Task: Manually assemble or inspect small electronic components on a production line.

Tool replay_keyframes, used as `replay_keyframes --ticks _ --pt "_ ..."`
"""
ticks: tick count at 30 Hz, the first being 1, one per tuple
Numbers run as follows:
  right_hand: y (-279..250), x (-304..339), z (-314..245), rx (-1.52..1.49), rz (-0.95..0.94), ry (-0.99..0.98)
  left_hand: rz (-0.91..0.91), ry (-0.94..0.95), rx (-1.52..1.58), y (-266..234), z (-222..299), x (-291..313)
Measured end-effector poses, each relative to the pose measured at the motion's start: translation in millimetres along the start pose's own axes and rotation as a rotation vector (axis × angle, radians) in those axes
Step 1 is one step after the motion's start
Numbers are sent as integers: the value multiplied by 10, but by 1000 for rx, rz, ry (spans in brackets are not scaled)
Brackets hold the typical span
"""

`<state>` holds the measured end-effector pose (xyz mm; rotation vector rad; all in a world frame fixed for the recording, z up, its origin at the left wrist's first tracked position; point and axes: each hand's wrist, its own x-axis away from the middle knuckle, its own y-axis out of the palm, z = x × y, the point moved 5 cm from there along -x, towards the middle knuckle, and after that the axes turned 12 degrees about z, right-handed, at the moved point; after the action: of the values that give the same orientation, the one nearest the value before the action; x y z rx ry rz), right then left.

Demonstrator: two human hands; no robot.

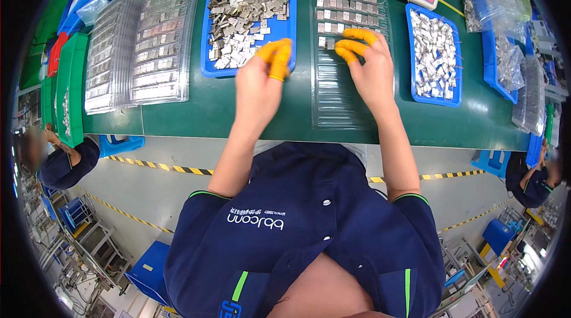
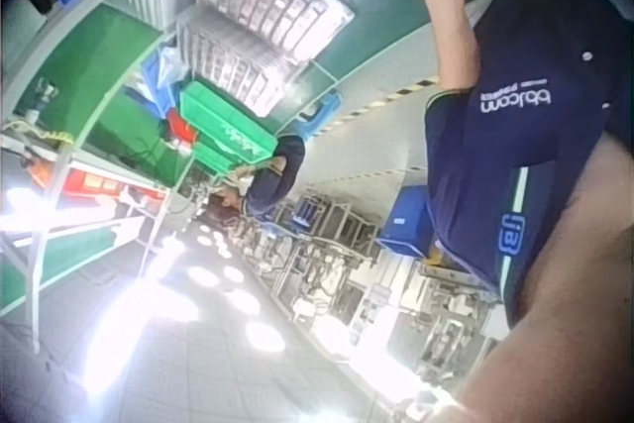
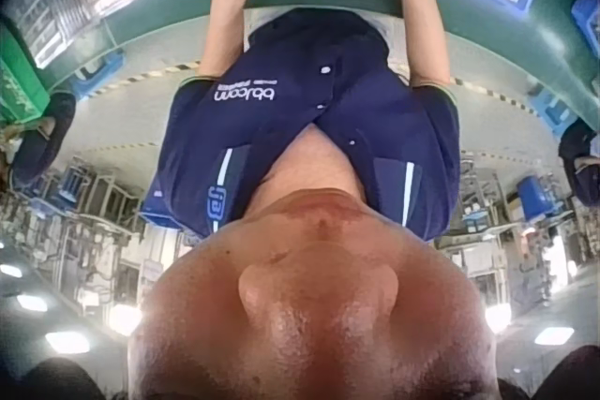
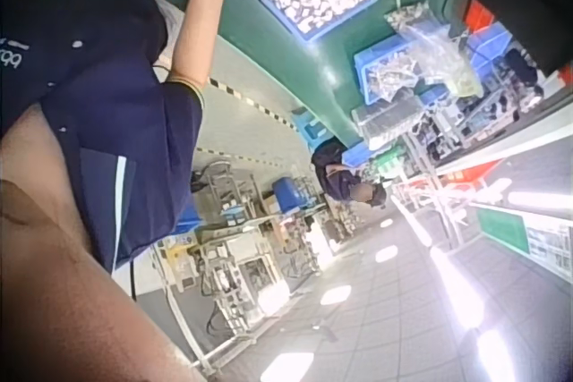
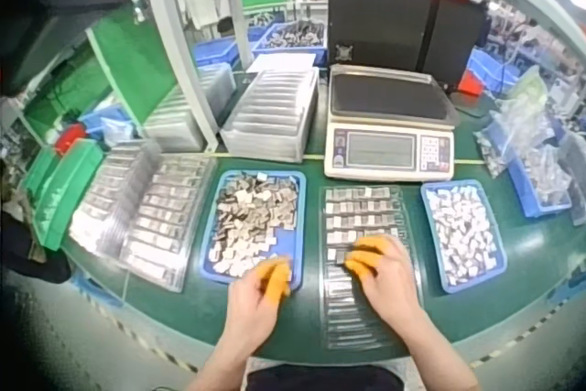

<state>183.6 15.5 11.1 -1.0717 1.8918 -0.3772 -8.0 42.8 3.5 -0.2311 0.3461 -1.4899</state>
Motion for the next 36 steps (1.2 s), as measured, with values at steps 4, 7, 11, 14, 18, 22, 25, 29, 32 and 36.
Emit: replay_keyframes --ticks 4,7,11,14,18,22,25,29,32,36 --pt "145 -1 131 84 -45 -95 175 37 -172 -362 -213 -140" --pt "131 0 124 101 -61 -101 188 53 -241 -445 -188 -226" --pt "66 -3 89 124 -65 -131 34 182 -444 -329 -68 -433" --pt "-191 -117 141 102 -13 -71 -59 294 -466 -189 -100 -544" --pt "-761 -103 689 210 159 94 -175 436 -598 -29 -100 -612" --pt "-1229 123 1165 393 187 426 -184 493 -621 -3 -72 -562" --pt "-1327 238 1354 399 120 550 -176 420 -610 20 -18 -542" --pt "-1140 146 1091 433 32 177 80 108 -51 -183 -114 -669" --pt "-1038 150 1351 617 -19 435 93 -91 293 -240 -119 -593" --pt "-1058 156 1403 533 50 470 63 -225 524 -166 -164 -492"
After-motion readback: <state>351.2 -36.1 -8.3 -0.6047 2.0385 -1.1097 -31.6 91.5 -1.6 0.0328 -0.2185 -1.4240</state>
